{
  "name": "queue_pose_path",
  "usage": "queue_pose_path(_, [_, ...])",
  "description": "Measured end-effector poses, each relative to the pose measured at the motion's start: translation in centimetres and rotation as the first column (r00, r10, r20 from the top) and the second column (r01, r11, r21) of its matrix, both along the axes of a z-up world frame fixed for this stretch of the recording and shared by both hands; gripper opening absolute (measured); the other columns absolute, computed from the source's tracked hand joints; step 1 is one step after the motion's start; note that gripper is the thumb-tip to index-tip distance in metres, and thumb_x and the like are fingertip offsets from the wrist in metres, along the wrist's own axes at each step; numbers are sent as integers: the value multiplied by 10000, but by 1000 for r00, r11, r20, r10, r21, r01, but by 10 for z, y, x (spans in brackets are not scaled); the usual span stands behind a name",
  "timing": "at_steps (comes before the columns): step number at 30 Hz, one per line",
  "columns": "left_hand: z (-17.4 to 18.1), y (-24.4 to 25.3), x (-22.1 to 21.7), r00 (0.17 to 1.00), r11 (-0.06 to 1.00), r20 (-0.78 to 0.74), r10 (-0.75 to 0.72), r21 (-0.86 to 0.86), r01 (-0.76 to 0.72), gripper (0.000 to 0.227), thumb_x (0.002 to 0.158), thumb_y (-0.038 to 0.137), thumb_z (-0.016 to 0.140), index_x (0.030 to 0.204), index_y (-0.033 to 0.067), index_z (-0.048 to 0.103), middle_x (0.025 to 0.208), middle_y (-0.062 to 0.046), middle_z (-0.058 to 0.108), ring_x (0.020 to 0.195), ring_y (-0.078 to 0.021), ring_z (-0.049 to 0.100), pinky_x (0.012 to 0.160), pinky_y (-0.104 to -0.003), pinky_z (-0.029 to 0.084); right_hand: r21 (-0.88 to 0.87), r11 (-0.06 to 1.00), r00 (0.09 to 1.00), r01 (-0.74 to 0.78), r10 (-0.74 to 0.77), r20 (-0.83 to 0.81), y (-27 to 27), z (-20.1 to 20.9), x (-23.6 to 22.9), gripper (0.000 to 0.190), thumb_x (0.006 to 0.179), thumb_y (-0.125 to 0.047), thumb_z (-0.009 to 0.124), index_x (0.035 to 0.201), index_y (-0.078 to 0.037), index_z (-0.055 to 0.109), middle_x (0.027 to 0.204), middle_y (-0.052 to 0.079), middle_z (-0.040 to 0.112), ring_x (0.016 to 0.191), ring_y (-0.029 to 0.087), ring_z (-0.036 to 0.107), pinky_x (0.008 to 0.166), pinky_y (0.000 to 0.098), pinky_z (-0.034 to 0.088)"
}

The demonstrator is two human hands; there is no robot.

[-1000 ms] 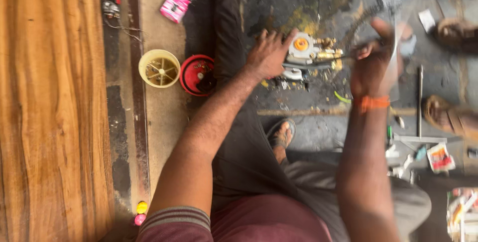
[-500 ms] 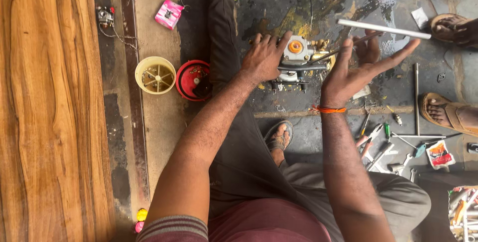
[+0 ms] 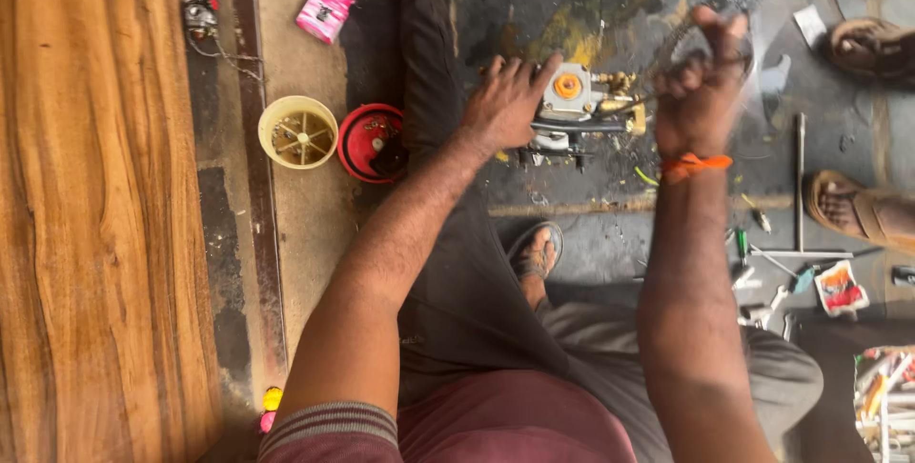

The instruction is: The person sits on the floor and uses a wrench to tighten bolts on a small mechanical device, likely a pump or motor. They adjust the device's position and continue tightening various components with the wrench.

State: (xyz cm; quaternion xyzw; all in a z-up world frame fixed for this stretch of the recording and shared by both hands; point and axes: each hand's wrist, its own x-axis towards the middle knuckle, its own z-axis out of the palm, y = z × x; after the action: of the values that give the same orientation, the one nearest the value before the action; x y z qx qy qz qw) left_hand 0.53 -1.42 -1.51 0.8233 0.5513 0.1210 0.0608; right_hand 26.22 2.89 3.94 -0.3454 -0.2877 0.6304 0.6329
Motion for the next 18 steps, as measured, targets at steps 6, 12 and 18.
queue_pose_path(6, [-2,3,-4,999,998,-39,4,-69,-7,1255,670,341,944,1592,25,153,1273,-282,608,1185,-413,601,1135,-626,344,-14,1000,993,9,-8,121,-2,18,-24,436,1128,-364,437,1283,-33,675,708,13,561,668,143,527,673,315,447])
queue_pose_path(12, [2,-5,-14,994,999,110,-23,38,19,1152,773,445,918,1558,11,195,1263,-264,612,1186,-405,603,1085,-635,365,135,984,992,-116,108,65,-16,69,-26,439,1173,-435,499,1175,-38,686,619,-43,393,580,92,372,644,300,349])
queue_pose_path(18, [0,-24,-21,996,998,80,-38,52,33,1179,745,437,915,1551,9,168,1302,-283,591,1232,-414,569,1105,-645,316,150,974,985,-171,170,17,-52,93,32,500,1200,-509,470,1078,-73,682,510,-37,306,434,91,238,494,272,220])
